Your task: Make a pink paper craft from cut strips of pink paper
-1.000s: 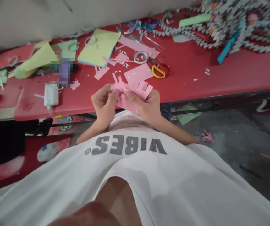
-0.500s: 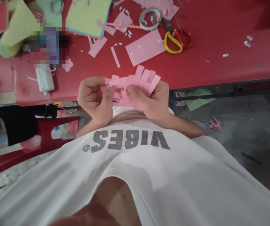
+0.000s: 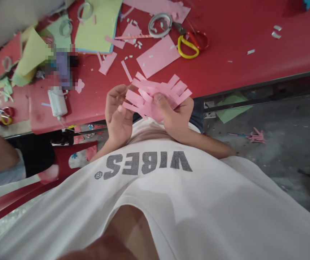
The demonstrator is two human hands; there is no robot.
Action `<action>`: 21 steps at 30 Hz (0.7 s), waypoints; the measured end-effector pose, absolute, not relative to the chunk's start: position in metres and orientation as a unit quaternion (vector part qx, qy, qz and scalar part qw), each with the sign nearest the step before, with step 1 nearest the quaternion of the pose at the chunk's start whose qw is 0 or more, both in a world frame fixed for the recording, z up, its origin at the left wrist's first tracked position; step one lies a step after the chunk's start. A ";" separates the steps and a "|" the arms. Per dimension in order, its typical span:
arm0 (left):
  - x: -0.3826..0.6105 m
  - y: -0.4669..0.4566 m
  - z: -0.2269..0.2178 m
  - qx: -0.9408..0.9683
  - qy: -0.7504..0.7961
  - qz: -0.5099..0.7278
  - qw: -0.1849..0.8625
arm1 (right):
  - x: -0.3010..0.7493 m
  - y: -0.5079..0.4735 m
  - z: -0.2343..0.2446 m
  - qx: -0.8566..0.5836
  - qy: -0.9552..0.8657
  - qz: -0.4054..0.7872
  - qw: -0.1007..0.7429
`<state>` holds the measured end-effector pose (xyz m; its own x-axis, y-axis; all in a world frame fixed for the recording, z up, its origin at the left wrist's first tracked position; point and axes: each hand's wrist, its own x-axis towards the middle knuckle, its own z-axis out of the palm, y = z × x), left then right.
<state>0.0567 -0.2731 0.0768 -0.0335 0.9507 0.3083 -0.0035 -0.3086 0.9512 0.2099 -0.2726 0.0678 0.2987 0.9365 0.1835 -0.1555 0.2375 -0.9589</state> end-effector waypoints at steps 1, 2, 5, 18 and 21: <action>0.054 -0.268 0.069 0.566 0.420 0.580 0.408 | 0.209 -0.268 0.064 -0.463 -0.418 0.404 0.669; 0.050 -0.263 0.061 0.563 0.419 0.599 0.386 | 0.208 -0.262 0.060 -0.465 -0.408 0.393 0.681; 0.029 -0.260 0.034 0.543 0.479 0.629 0.284 | 0.209 -0.244 0.048 -0.454 -0.355 0.362 0.733; -0.013 -0.317 -0.007 0.567 0.520 0.443 0.460 | 0.221 -0.261 0.025 -0.523 -0.363 0.416 0.650; -0.011 -0.311 0.003 0.580 0.518 0.451 0.437 | 0.221 -0.260 0.029 -0.533 -0.359 0.445 0.623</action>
<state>-0.0106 -0.3113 0.0033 0.0553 0.9960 0.0704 0.2067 -0.0804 0.9751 0.2209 -0.2598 0.0293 0.3461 0.9378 -0.0267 -0.1715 0.0353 -0.9845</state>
